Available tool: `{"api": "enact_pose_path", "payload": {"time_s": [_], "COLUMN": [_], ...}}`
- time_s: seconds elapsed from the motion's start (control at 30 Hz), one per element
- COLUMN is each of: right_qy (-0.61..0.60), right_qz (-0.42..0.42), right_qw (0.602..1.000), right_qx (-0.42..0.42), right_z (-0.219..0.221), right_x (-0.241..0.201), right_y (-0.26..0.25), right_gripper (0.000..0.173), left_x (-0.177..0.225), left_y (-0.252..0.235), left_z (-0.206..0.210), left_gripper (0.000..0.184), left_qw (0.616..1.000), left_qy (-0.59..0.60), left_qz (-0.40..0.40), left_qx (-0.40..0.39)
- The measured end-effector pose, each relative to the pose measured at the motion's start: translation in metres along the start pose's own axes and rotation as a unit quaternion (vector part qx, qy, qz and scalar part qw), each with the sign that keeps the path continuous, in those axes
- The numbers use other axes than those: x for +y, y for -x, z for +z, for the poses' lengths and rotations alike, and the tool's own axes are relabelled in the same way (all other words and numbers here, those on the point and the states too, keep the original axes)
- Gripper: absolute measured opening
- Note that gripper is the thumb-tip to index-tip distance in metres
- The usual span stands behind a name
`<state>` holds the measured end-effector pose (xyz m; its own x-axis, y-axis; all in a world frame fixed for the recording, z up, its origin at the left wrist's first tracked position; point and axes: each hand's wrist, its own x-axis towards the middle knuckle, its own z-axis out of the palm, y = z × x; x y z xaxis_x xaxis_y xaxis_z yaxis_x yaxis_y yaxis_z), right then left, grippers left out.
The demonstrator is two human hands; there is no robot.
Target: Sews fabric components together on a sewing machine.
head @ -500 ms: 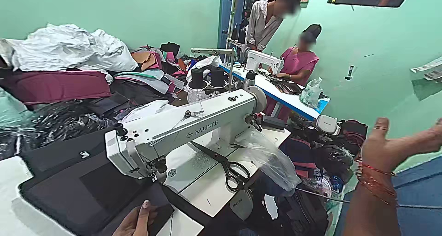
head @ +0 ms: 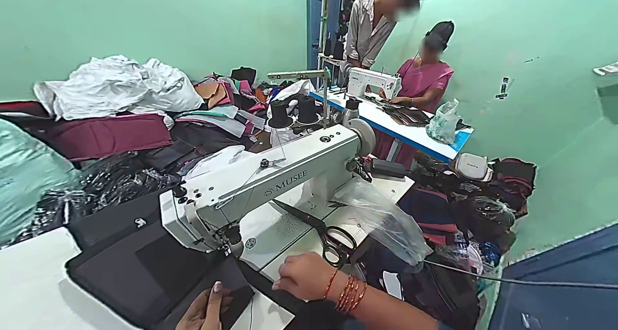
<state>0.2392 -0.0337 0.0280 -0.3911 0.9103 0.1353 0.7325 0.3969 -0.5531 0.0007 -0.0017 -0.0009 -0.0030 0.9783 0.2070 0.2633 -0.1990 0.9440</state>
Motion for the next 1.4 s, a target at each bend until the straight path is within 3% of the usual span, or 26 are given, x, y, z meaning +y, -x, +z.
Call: {"api": "enact_pose_path", "payload": {"time_s": [0.1,0.27,1.4], "right_qy": [0.05,0.071,0.078], "right_qz": [-0.02,-0.03,-0.026], "right_qw": [0.996,0.987,0.986], "right_qx": [0.066,0.139,0.147], "right_z": [0.032,0.04,0.039], "right_x": [0.002,0.007,0.006], "right_y": [-0.009,-0.004,-0.005], "right_gripper": [0.037,0.034,0.035], "left_x": [0.0,-0.003,0.002], "left_y": [0.0,-0.002,0.0], "left_z": [0.0,-0.001,0.001], "left_gripper": [0.035,0.035,0.032], "left_qw": [1.0,1.0,1.0], "left_qy": [0.007,0.008,0.018], "left_qz": [0.0,0.013,0.001], "left_qx": [-0.003,-0.007,-0.001]}}
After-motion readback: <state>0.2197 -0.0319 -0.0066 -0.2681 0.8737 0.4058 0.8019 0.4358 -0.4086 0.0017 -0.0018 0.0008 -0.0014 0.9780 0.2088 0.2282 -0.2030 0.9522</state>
